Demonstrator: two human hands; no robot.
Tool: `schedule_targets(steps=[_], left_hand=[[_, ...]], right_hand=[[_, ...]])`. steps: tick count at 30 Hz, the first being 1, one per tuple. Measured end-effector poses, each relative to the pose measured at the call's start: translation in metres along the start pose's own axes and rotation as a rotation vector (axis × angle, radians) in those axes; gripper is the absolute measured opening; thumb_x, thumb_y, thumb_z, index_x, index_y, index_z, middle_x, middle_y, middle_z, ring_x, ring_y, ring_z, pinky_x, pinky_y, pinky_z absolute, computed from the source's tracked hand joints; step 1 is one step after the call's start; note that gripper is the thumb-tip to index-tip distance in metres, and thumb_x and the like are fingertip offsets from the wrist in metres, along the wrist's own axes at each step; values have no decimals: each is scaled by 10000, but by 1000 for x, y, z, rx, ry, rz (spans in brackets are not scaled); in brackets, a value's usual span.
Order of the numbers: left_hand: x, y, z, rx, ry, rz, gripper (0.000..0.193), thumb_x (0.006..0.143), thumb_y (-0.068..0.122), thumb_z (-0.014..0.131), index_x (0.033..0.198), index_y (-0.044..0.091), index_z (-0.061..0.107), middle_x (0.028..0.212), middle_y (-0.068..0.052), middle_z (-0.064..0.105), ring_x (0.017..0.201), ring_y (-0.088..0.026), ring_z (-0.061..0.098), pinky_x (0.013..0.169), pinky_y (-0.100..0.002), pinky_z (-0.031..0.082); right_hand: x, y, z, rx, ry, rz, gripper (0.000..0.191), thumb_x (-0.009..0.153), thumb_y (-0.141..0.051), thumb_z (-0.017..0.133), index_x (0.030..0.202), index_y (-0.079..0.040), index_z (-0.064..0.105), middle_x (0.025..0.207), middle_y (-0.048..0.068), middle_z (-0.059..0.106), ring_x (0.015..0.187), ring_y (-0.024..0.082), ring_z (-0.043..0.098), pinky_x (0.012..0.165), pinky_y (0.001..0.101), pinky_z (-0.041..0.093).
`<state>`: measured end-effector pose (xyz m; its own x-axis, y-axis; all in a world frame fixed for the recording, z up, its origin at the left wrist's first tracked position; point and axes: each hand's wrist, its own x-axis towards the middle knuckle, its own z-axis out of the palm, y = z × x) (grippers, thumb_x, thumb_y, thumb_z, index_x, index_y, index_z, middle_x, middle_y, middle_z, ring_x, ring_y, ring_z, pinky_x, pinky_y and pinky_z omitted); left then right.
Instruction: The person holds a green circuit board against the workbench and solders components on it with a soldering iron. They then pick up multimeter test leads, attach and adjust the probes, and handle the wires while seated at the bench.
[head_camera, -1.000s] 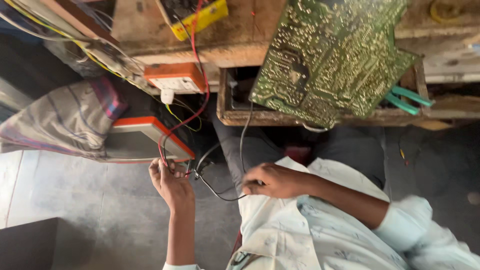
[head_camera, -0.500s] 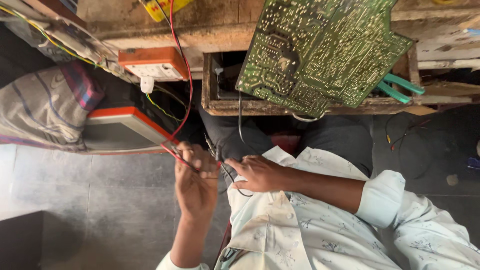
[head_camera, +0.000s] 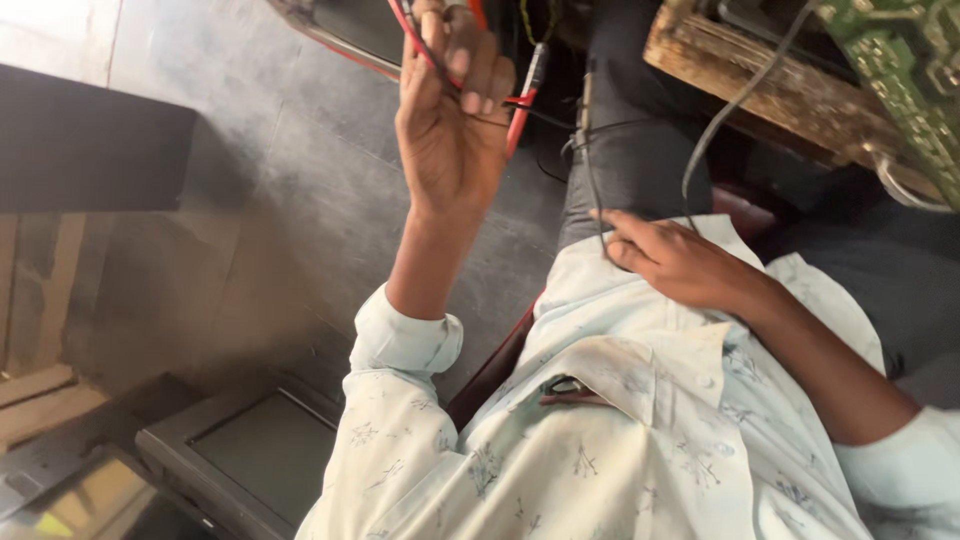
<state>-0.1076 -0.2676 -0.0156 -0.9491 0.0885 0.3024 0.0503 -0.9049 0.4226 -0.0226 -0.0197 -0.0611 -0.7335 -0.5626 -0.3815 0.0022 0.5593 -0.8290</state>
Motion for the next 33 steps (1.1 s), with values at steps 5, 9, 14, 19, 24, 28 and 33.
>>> schedule_targets(steps=[5, 9, 14, 19, 24, 28, 33], left_hand=[[1, 4, 17, 2, -2, -24, 196, 1115, 201, 609, 1192, 76, 480, 924, -1, 495, 705, -51, 429, 638, -193, 374], [-1, 6, 29, -11, -13, -47, 190, 1153, 217, 577, 1232, 67, 490, 886, 5, 495, 658, -41, 414, 614, -190, 363], [-4, 9, 40, -8, -67, -55, 164, 1156, 200, 565, 1222, 63, 503, 894, 5, 505, 651, -41, 420, 619, -202, 363], [-3, 6, 36, -46, -77, -63, 147, 1120, 189, 571, 1063, 76, 496, 880, -3, 510, 646, -46, 437, 607, -209, 373], [-2, 3, 21, -10, -38, -52, 196, 1141, 184, 565, 1006, 74, 475, 875, -7, 506, 648, -47, 415, 599, -201, 363], [-6, 3, 15, -33, 0, -122, 210, 1151, 190, 554, 994, 74, 477, 870, -10, 499, 637, -59, 388, 576, -210, 332], [-20, 5, 36, -51, 57, -236, 123, 1075, 158, 595, 1056, 86, 497, 840, -4, 488, 602, -59, 339, 533, -210, 284]], right_hand=[[-9, -35, -8, -140, 343, -85, 400, 1004, -223, 633, 1355, -39, 578, 1165, 122, 673, 956, 298, 682, 849, 390, 530], [0, -55, -13, -365, 541, -335, 521, 928, -169, 733, 1388, -9, 549, 1316, 165, 602, 1110, 362, 638, 972, 448, 498], [30, -53, -19, -404, 584, -380, 643, 846, -164, 798, 1385, 45, 517, 1277, 199, 596, 1059, 359, 640, 864, 423, 533], [41, -32, -17, -270, 458, -218, 476, 878, 5, 690, 1337, 39, 566, 1154, 196, 685, 828, 318, 706, 731, 396, 566], [40, -15, -15, -196, 541, -285, 244, 1004, 35, 607, 1248, 30, 601, 1007, 160, 728, 926, 307, 741, 804, 380, 578], [39, -11, -17, -40, 579, -180, 193, 1036, 18, 571, 1227, 32, 598, 970, 152, 719, 826, 274, 738, 748, 370, 575], [36, -17, -26, -263, 667, -282, 215, 1092, 50, 544, 1272, 14, 655, 1084, 182, 684, 919, 320, 718, 835, 405, 566]])
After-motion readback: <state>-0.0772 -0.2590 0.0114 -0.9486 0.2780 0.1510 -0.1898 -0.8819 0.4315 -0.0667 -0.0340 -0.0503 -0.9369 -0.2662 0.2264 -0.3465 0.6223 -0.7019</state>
